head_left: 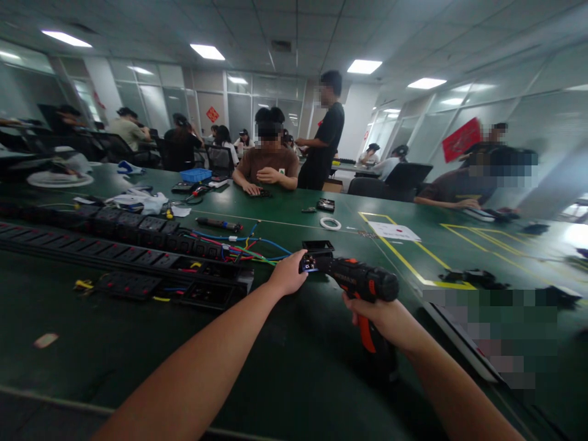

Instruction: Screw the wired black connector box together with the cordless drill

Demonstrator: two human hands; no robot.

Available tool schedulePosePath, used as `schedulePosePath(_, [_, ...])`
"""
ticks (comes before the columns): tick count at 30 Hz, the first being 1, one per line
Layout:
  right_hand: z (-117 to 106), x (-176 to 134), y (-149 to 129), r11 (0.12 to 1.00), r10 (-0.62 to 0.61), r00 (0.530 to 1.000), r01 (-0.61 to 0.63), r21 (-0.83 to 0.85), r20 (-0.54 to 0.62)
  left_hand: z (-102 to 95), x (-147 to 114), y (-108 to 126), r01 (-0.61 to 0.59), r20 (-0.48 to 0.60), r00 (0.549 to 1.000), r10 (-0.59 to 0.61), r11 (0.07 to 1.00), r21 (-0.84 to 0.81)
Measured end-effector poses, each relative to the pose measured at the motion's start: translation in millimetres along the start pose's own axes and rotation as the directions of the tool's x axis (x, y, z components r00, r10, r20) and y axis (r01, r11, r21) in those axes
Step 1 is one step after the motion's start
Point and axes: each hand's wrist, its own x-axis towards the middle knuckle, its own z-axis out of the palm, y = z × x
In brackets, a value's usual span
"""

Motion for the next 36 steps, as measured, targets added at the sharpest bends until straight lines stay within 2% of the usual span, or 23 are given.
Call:
schedulePosePath(6, [1.6, -2.3, -4.8, 0.997, 0.017, 0.999, -0.015, 0.077, -0.031, -1.0, -0.7, 0.0, 0.001, -0.006, 1.000, -0.001, 1.000, 0.003])
schedulePosePath(14, [3.8, -4.8, -11.5, 0.995, 0.038, 0.998, -0.034, 0.092, -0.041, -1.3, -0.9, -2.1, 0.006, -0.001, 1.000, -0.006, 1.000, -0.007])
schedulePosePath(28, [6.0, -5.0, -6.5, 0.987, 0.054, 0.998, -0.051, 0.155, -0.015, -0.6, -0.5, -3.9, 0.010, 0.005, 1.000, -0.010, 1.000, -0.010])
schedulePosePath(32, [6.7, -5.7, -8.0, 0.985, 0.091, 0.995, -0.084, 0.153, -0.043, -1.3, -0.9, -3.7, 0.002, -0.001, 1.000, -0.002, 1.000, -0.013])
schedulePosePath(36, [4.7, -3.2, -4.0, 0.979, 0.059, 0.998, -0.051, 0.196, -0.036, -2.4, -1.3, -3.0, 0.010, 0.004, 1.000, -0.010, 1.000, -0.003])
